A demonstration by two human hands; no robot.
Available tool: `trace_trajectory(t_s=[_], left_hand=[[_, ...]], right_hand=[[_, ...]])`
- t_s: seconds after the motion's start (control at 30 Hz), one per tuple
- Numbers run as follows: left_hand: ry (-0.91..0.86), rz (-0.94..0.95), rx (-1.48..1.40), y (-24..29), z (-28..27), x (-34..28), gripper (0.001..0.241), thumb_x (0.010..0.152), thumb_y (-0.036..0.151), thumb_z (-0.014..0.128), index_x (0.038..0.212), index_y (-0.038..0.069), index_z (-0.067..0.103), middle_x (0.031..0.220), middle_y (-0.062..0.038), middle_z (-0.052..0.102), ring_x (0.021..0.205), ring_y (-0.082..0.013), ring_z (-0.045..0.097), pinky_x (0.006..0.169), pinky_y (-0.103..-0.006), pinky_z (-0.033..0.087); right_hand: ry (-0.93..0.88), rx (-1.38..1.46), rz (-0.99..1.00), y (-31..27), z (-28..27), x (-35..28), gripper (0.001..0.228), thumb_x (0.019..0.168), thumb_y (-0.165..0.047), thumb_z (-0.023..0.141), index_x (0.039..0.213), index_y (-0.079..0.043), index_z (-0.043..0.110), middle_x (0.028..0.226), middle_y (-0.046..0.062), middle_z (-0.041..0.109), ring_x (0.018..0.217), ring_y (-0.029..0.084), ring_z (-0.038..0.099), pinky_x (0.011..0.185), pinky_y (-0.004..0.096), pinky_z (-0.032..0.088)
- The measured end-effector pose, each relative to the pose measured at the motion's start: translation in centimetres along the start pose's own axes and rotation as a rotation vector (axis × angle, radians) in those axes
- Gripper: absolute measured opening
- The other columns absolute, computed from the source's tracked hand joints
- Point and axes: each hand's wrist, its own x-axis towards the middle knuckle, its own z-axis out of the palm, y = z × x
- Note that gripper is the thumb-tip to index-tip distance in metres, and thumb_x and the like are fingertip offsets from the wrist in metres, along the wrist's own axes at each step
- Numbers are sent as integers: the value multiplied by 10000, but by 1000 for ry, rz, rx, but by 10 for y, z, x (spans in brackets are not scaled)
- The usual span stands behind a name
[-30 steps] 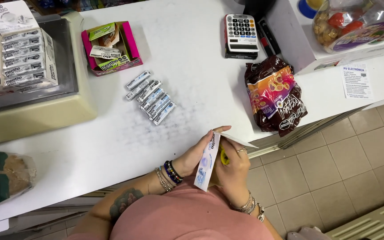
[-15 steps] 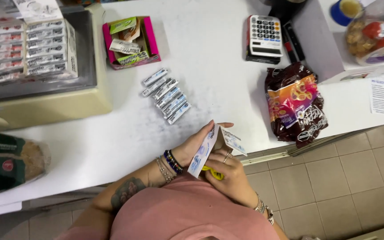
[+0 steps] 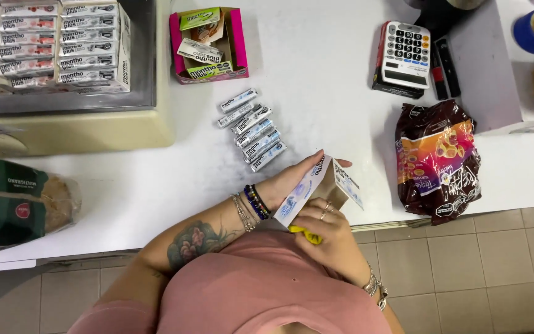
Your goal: Cleaning individual candy packs with a cloth and stocking them into a display box on a store counter.
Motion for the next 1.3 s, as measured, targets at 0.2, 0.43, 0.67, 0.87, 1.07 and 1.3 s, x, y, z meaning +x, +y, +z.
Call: trace_trajectory(t_s=[0.2, 0.43, 0.67, 0.87, 1.07, 1.3], left_hand=[[198, -142, -72, 9, 20, -10, 723, 974, 621, 641, 1381, 24, 605, 1213, -234, 719, 965, -271, 755, 881, -341, 625], [299, -181, 28, -22, -62, 38, 725, 981, 637, 653, 1496, 142, 527, 1302, -155, 698, 1014, -214, 734, 986, -368, 573], [-133, 642, 1007, 20, 41, -20, 1238, 799, 854, 513, 1681, 131, 29, 1723, -190, 57, 1587, -410, 22, 1279, -553, -4], [-98, 990, 1414, 7, 20, -25, 1237, 808, 768, 591, 1648, 89, -11, 1518, -280, 365, 1430, -424, 329, 1247, -550, 246], [27, 846, 1096, 17, 48, -38, 1164, 960, 893, 279, 1618, -50, 96, 1237, -73, 534, 1251, -224, 429, 1211, -461, 265], [9, 610, 1036, 25, 51, -39, 1002, 965, 828, 315, 1597, 53, 262, 1630, -175, 341, 1540, -285, 312, 1285, -475, 198]], right_hand=[[63, -96, -63, 21, 11, -5, 82, 820, -4, 739, 899, -23, 738, 887, 183, 716, 761, 433, 671, 644, 512, 561], [94, 24, 102, 20, -6, 11, 80, 815, -63, 783, 895, -72, 792, 888, 114, 749, 785, 355, 698, 699, 453, 560], [663, 344, 457, 34, -7, 20, 145, 873, 24, 691, 1017, 10, 692, 1076, 100, 671, 979, 152, 608, 840, 338, 500], [597, 365, 555, 17, -7, 26, 144, 854, 36, 670, 980, -17, 717, 1020, 55, 635, 891, 124, 567, 720, 246, 481], [272, 28, 355, 16, -18, 24, 133, 822, -15, 690, 918, -51, 776, 1040, 72, 739, 948, 172, 705, 841, 290, 569], [349, 184, 421, 35, -11, 7, 218, 894, -246, 754, 991, -51, 746, 1088, 102, 711, 1056, 223, 668, 948, 345, 535]])
